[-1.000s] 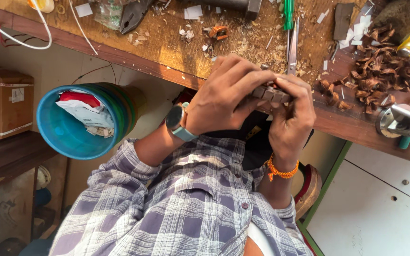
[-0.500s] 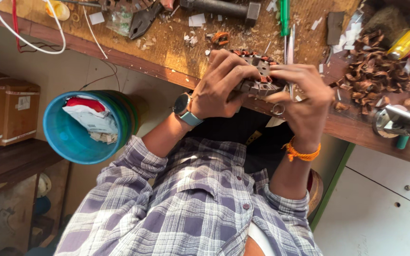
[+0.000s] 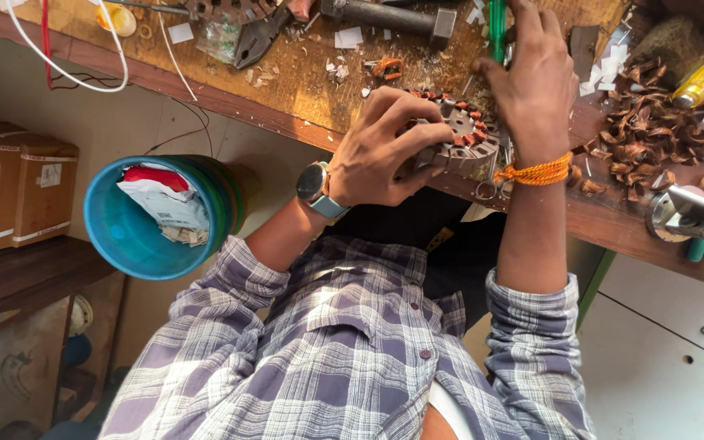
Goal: The person cuts small white paper pieces with scissors, folds them, and inserts them into slots on a circular stator core. They use a screwdriver to press the paper into place and repeat the process for multiple slots.
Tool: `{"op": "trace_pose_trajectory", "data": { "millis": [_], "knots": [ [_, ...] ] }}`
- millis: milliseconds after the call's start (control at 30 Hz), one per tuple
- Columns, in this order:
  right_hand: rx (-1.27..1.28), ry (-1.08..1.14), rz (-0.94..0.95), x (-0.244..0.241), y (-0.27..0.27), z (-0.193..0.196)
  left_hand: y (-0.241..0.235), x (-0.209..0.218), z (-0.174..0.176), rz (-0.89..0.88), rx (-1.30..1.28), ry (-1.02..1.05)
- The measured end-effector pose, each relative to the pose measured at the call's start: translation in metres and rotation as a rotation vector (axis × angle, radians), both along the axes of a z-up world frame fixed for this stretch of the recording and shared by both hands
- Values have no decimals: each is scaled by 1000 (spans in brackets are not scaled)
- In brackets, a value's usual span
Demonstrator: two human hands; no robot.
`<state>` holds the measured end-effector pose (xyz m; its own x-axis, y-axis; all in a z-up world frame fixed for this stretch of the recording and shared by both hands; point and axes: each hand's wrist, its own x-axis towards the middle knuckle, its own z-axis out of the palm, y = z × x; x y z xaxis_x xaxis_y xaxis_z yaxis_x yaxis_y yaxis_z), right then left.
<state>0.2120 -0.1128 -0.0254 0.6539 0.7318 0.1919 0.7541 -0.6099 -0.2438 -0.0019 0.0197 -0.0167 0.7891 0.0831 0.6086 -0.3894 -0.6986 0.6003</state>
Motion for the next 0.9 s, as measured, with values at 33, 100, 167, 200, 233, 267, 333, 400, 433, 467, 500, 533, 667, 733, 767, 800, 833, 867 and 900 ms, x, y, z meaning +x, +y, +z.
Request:
{"op": "trace_pose_trajectory", "data": {
  "millis": [33,100,167,200,233,267,333,400,433,467,500,533,667,733,767,800,833,867,900],
  "knots": [
    [9,39,2,2,-1,-1,-3,-1,0,51,32,-29],
    [61,182,-29,5,-8,-1,-14,-1,-2,149,94,-87],
    [151,392,-88,7,-15,4,-21,-1,-3,176,102,-51],
    [260,448,-75,6,-20,7,-23,0,-4,192,106,-34],
    [369,504,-61,3,-28,10,-23,0,-5,188,102,-36],
    [479,559,-52,-1,-37,12,-24,1,-6,179,96,-37],
    [788,821,-100,-7,-48,13,-23,3,-8,163,88,-45],
    [1021,970,-110,-16,-59,10,-20,3,-9,147,86,-57],
    [1097,989,-95,-23,-64,8,-21,3,-10,152,83,-60],
    [1173,1008,-74,-30,-69,6,-21,4,-10,161,82,-65],
    [1246,1049,-96,-41,-73,1,-21,5,-10,170,80,-70],
    [1317,1090,-114,-54,-76,-5,-21,6,-10,166,79,-77],
    [1470,1078,-134,-97,-86,-33,-17,7,-12,160,66,-83],
    [1505,999,-201,-103,-87,-45,-19,8,-10,196,48,-94],
    [1510,917,-183,-98,-85,-49,-22,10,-9,234,35,-108],
    [1512,836,-166,-90,-81,-51,-24,12,-7,271,20,-121],
    [1513,754,-149,-80,-77,-52,-24,15,-5,259,24,-112],
    [1543,721,-162,-71,-74,-52,-24,18,-4,248,27,-102],
    [1572,688,-174,-61,-71,-51,-23,21,-3,237,30,-91]
  ]
}}
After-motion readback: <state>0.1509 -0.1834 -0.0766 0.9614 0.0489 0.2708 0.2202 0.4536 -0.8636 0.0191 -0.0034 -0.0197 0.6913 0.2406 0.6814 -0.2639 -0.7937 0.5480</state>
